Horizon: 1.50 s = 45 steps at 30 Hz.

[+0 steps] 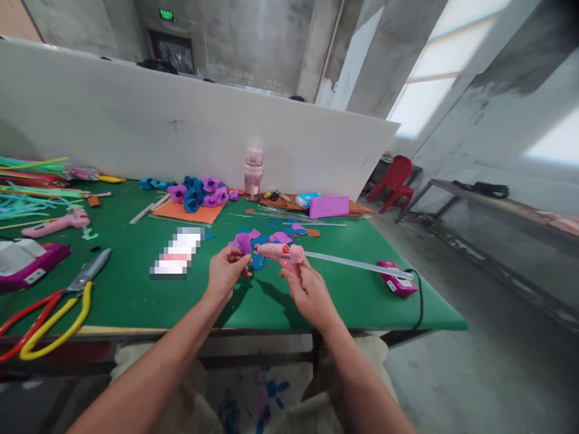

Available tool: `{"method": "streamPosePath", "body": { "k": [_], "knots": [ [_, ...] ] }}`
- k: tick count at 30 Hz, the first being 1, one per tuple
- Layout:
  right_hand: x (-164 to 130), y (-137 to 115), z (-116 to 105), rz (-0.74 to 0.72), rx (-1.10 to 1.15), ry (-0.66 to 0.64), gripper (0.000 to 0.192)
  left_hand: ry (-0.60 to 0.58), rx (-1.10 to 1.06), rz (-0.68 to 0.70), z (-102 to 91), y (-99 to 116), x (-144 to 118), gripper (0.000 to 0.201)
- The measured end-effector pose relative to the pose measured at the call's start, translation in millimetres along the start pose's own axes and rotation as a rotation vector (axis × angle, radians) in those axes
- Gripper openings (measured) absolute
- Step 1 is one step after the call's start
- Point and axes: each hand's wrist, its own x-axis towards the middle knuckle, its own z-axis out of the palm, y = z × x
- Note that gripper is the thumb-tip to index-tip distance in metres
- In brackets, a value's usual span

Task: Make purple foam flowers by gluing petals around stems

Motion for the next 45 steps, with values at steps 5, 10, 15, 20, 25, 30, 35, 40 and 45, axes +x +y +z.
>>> {"method": "streamPosePath", "body": {
  "k": [5, 10, 15, 20, 25, 30, 35, 40, 45],
  "knots": [
    [0.0, 1.7, 4.9, -0.006, -0.030, -0.014, 0.031, -0.008, 0.008, -0.003, 0.7, -0.3, -0.5, 0.026],
    [0.3, 3.0, 7.0, -0.003, -0.043, -0.016, 0.030, -0.002, 0.004, -0.007, 0.7, -1.0, -0.2, 0.025],
    [0.9, 0.7, 7.7, 0.012, -0.068, -0.030, 0.032, -0.028, 0.004, 0.003, -0.4, -2.9, 0.5, 0.026],
    [0.8, 0.7, 8.5, 0.006, -0.072, -0.013, 0.033, -0.028, 0.021, 0.002, -0.1, -3.2, 0.5, 0.025],
    [0.3, 2.1, 8.6, 0.003, -0.083, -0.010, 0.036, -0.028, 0.019, -0.004, 0.8, -2.0, -0.3, 0.024],
    [0.8, 1.8, 8.5, -0.001, -0.088, -0.012, 0.040, -0.033, 0.028, -0.011, 0.5, -2.3, 0.0, 0.024],
    [0.6, 1.6, 8.0, 0.006, -0.092, -0.014, 0.042, -0.036, 0.026, -0.015, 0.4, -1.7, -0.3, 0.024],
    [0.2, 0.7, 7.5, 0.019, -0.090, -0.028, 0.042, -0.047, 0.021, -0.013, 0.5, -1.8, -0.6, 0.025],
    [0.6, 0.8, 7.5, 0.006, -0.103, -0.014, 0.041, -0.034, 0.027, -0.012, 0.6, -2.9, 0.2, 0.025]
  ]
}}
